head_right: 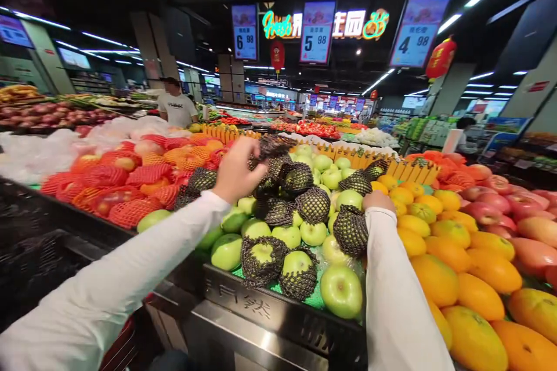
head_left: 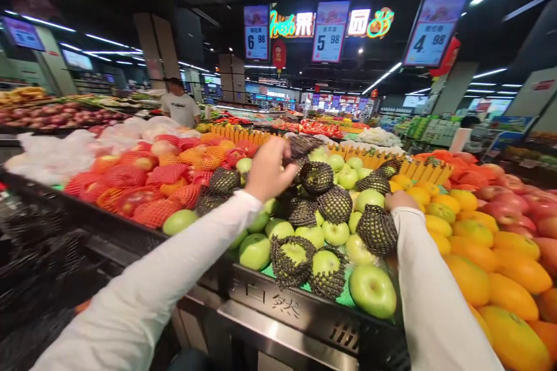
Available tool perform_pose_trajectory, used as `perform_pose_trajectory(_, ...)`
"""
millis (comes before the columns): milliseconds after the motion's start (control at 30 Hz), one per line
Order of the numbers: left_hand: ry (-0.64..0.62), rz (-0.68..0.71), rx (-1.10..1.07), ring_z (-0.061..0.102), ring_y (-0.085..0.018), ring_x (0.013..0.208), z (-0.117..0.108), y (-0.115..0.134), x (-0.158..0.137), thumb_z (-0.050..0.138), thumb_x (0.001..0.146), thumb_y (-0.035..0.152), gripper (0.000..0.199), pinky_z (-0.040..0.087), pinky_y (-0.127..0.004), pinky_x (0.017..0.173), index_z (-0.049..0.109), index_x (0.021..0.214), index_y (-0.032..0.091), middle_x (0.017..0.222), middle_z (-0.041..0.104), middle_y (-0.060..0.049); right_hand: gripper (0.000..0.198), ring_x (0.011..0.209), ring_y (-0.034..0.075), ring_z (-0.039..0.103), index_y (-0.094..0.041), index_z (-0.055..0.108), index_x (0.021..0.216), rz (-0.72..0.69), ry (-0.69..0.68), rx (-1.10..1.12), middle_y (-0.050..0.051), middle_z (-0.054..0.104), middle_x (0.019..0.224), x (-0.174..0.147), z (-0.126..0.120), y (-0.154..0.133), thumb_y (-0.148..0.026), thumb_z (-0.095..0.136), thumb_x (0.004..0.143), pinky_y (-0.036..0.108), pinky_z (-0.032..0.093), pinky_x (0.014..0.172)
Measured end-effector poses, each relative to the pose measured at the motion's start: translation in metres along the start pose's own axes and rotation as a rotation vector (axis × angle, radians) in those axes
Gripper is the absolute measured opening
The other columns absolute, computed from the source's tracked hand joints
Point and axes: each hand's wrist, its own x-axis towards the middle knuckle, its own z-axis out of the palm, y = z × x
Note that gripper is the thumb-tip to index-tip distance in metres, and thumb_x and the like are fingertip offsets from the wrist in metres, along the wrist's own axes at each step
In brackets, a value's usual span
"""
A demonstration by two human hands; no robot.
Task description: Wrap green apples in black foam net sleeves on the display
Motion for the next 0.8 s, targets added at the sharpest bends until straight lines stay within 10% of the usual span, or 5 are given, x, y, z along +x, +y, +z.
perform_pose_trajectory(233, -0.528, 0.28, -0.079, 0.055, -0.031, 0.113, 0.091, 0.064, -0.013, 0.048, 0.096, 0.027, 0.022, 0.05, -0.046, 0.094, 0.061, 0.108, 0.015, 0.116, 0.065, -0.013, 0.035, 0.111, 0.033, 0.067, -0.002, 0.072, 0.113, -0.025, 0.097, 0.038, 0.026, 0.068, 0.117, -0.014, -0.013, -0.006, -0.03, 0.057, 0.097, 0.041, 0.053, 0.091)
perform_pose_trajectory(400, -0.35, 0.071, -0.567, 0.058, -0.023, 0.105, 0.09, 0.026, -0.016, 0.057, 0.093, 0.03, 0.015, 0.05, -0.04, 0.096, 0.064, 0.098, 0.018, 0.109, 0.066, -0.008, 0.039, 0.119, 0.035, 0.063, -0.01, 0.069, 0.121, -0.158, 0.386, 0.117, 0.021, 0.067, 0.124, -0.046, -0.032, -0.014, -0.035, 0.047, 0.101, 0.044, 0.049, 0.096)
perform_pose_trajectory(533, -0.252, -0.071, -0.649, 0.058, -0.02, 0.087, 0.095, 0.016, -0.013, 0.057, 0.093, 0.036, 0.021, 0.05, -0.035, 0.081, 0.064, 0.088, 0.017, 0.092, 0.062, -0.007, 0.036, 0.103, 0.028, 0.067, -0.016, 0.071, 0.102, -0.817, 0.618, 0.322, 0.013, 0.073, 0.107, -0.072, -0.023, -0.031, -0.041, 0.044, 0.101, 0.041, 0.05, 0.094)
perform_pose_trajectory(633, -0.269, -0.056, -0.691, 0.06, -0.019, 0.092, 0.099, 0.019, -0.014, 0.061, 0.086, 0.024, 0.011, 0.05, -0.033, 0.084, 0.067, 0.092, 0.017, 0.1, 0.064, -0.007, 0.033, 0.101, 0.029, 0.067, -0.019, 0.07, 0.106, -1.112, 0.454, 0.255, 0.012, 0.074, 0.108, -0.081, -0.005, -0.044, -0.046, 0.053, 0.098, 0.042, 0.051, 0.09)
perform_pose_trajectory(800, -0.217, -0.161, -0.763, 0.056, -0.014, 0.079, 0.096, 0.025, -0.016, 0.063, 0.079, 0.015, 0.018, 0.047, -0.029, 0.077, 0.055, 0.094, 0.019, 0.094, 0.064, -0.002, 0.06, 0.099, 0.029, 0.068, -0.016, 0.065, 0.119, -1.137, 0.267, 0.271, 0.013, 0.072, 0.113, -0.081, 0.004, -0.045, -0.059, 0.077, 0.079, 0.041, 0.051, 0.089)
